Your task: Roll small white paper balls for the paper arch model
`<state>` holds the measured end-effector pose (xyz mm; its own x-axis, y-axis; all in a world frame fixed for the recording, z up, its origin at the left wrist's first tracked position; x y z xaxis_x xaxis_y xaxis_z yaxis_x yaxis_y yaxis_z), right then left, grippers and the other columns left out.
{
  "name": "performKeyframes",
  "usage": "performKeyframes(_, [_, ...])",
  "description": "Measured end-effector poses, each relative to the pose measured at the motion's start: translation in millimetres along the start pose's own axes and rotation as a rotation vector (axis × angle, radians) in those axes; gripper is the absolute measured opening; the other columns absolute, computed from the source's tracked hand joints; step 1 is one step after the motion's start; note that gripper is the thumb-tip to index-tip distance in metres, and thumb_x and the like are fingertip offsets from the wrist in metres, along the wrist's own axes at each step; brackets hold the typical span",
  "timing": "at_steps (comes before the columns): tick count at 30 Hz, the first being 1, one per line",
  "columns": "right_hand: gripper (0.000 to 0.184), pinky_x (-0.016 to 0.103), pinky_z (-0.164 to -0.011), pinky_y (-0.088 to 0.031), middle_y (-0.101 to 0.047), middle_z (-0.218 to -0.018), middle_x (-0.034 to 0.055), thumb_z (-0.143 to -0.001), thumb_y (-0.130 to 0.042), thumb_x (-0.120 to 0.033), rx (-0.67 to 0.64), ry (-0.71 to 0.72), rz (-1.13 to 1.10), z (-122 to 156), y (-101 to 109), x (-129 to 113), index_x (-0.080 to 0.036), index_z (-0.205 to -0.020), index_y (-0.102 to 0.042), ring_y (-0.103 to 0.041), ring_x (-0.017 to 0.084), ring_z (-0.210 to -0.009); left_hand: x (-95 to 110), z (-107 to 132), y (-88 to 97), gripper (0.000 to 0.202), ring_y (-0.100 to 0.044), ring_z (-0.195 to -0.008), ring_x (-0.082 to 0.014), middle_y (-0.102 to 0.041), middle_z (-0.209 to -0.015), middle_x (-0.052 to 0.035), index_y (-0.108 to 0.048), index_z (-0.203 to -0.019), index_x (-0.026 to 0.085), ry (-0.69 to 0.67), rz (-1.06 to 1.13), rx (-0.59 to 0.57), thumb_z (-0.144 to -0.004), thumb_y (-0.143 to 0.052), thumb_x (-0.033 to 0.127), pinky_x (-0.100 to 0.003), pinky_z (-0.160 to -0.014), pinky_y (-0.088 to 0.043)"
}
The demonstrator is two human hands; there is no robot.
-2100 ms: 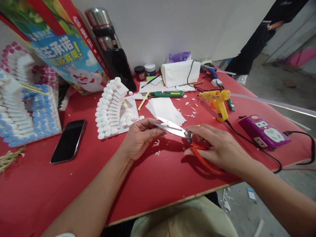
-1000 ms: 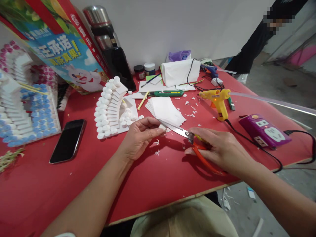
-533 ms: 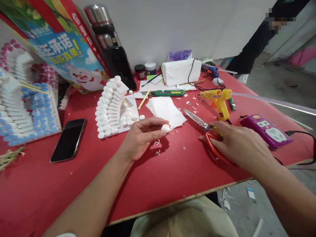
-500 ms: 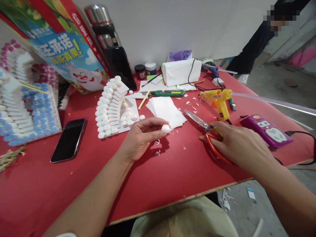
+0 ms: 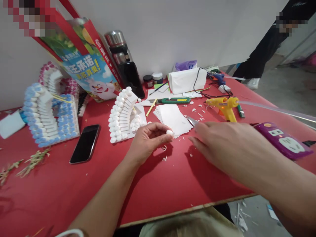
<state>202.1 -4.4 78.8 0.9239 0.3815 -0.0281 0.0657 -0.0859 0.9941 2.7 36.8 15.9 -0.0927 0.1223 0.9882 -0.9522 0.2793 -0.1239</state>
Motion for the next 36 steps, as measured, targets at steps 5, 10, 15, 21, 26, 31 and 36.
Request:
performKeyframes(5, [0.014, 0.032, -0.047, -0.013, -0.069, -0.069, 0.0104, -0.088, -0.055, -0.012, -0.105, 0.058, 0.105, -46, -8, -28, -0.018, -0.077, -0.061, -0.065, 0.022, -0.057, 48, 4, 44.8, 0.027, -0.070, -0.078, -0.0183, -0.076, -0.087, -0.0044, -0.077, -0.092, 0.017, -0.101, -0.506, 0.289, -0.073, -0.089, 0.033, -0.030, -0.076, -0.056])
performKeyframes(10, [0.018, 0.033, -0.051, -0.016, -0.073, -0.078, 0.0108, -0.095, -0.049, -0.018, -0.098, 0.022, -0.001, -58, -39, -19, -0.016, -0.084, -0.064, -0.066, 0.021, -0.064, 70, 15, 57.3, 0.012, -0.068, -0.087, -0.0188, -0.075, -0.098, -0.0029, -0.075, -0.095, 0.021, -0.295, -1.019, 0.246, -0.085, -0.077, 0.029, -0.031, -0.083, -0.051])
performKeyframes(15, [0.025, 0.032, -0.054, -0.017, -0.072, -0.078, 0.0085, -0.098, -0.045, -0.024, -0.112, -0.011, -0.078, -60, -51, -8, -0.017, -0.084, -0.064, -0.063, 0.019, -0.068, 53, 18, 46.7, 0.010, -0.067, -0.096, -0.0186, -0.070, -0.104, -0.0055, -0.071, -0.101, 0.019, -0.455, -1.191, 0.060, -0.095, -0.064, 0.019, -0.031, -0.085, -0.050])
performKeyframes(21, [0.026, 0.032, -0.055, -0.018, -0.072, -0.080, 0.0077, -0.099, -0.044, -0.025, -0.103, -0.021, -0.088, -62, -52, -3, -0.017, -0.084, -0.064, -0.062, 0.019, -0.068, 31, -5, 43.5, 0.009, -0.064, -0.098, -0.0225, -0.071, -0.099, -0.0057, -0.069, -0.098, 0.017, -0.542, -1.335, -0.014, -0.097, -0.060, 0.017, -0.038, -0.090, -0.047])
performKeyframes(26, [0.027, 0.033, -0.055, -0.017, -0.072, -0.080, 0.0076, -0.100, -0.044, -0.025, -0.103, -0.027, -0.094, -63, -53, -2, -0.017, -0.084, -0.064, -0.060, 0.018, -0.065, 18, -17, 50.5, 0.009, -0.064, -0.095, -0.0246, -0.072, -0.096, -0.0066, -0.068, -0.094, 0.017, -0.534, -1.384, -0.032, -0.095, -0.059, 0.014, -0.041, -0.092, -0.047])
performKeyframes(31, [0.026, 0.033, -0.055, -0.017, -0.072, -0.081, 0.0077, -0.100, -0.044, -0.024, -0.116, -0.018, -0.093, -64, -53, -2, -0.017, -0.085, -0.065, -0.060, 0.018, -0.066, 15, -14, 53.0, 0.010, -0.061, -0.095, -0.0259, -0.069, -0.097, -0.0083, -0.070, -0.096, 0.018, -0.551, -1.406, 0.020, -0.096, -0.060, 0.018, -0.043, -0.090, -0.048])
performKeyframes(36, [0.021, 0.032, -0.057, -0.029, -0.073, -0.101, 0.0075, -0.100, -0.052, -0.030, -0.032, -0.001, -0.219, -66, -56, 0, -0.019, -0.107, -0.068, -0.064, 0.021, -0.078, 16, -10, 56.4, 0.015, -0.061, -0.097, -0.0250, -0.063, -0.102, -0.0084, -0.071, -0.107, 0.017, -0.570, -1.352, 0.046, -0.095, -0.064, 0.021, -0.041, -0.087, -0.051])
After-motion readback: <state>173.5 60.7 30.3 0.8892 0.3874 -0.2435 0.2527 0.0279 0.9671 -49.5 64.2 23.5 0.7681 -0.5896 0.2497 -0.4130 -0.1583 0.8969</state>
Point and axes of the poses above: each hand's wrist, its own z-axis away from the middle knuckle, its own y-axis out of the back of the hand, x = y × z, the point moved 4 cm from there along -z, towards the middle knuckle
